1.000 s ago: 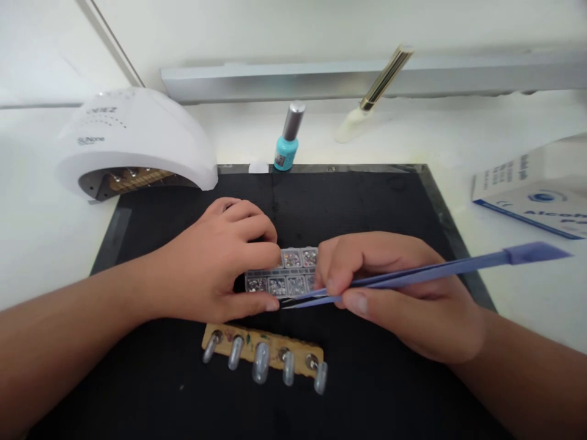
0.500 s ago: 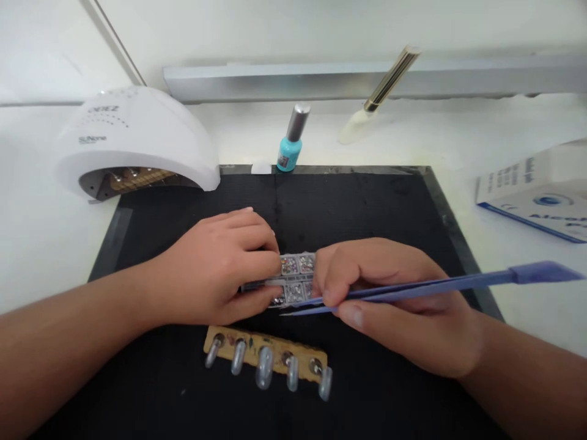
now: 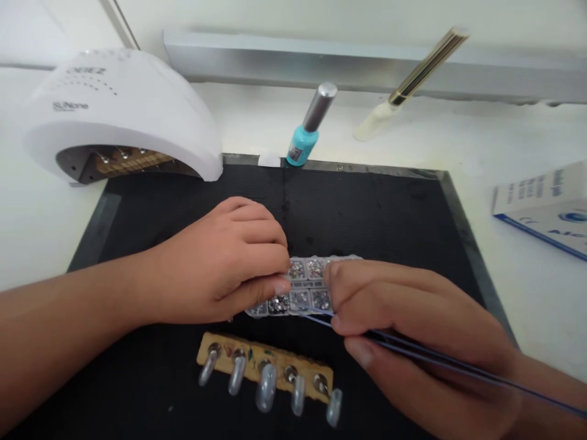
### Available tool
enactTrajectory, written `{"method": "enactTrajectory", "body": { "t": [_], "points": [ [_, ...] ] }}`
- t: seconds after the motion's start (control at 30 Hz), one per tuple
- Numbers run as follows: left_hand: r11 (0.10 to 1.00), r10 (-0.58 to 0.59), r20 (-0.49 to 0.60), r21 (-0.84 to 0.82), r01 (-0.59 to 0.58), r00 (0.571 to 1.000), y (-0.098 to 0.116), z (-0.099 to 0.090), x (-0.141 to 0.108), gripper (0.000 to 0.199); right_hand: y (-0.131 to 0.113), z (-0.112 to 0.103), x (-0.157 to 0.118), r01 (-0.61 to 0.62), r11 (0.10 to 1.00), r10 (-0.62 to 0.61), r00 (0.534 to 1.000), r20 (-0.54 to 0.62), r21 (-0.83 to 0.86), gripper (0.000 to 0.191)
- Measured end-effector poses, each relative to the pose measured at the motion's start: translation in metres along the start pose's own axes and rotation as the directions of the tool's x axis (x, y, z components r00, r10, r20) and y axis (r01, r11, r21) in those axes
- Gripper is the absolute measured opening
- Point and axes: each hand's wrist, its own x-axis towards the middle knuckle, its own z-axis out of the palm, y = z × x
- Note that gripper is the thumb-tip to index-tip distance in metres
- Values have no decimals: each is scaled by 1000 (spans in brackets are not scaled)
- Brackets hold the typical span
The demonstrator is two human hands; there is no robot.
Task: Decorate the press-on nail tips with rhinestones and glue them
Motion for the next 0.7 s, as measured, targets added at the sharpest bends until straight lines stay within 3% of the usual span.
{"method": "enactTrajectory", "body": {
  "t": [0.5, 0.7],
  "points": [
    [1000, 6, 20, 5, -6, 1000, 2, 0, 1, 27, 5, 2, 7, 115, 993, -114, 992, 51, -20, 28],
    [1000, 6, 15, 21, -6, 1000, 1, 0, 1, 28, -6, 1, 5, -13, 993, 25, 995, 99, -118, 25]
  ]
}}
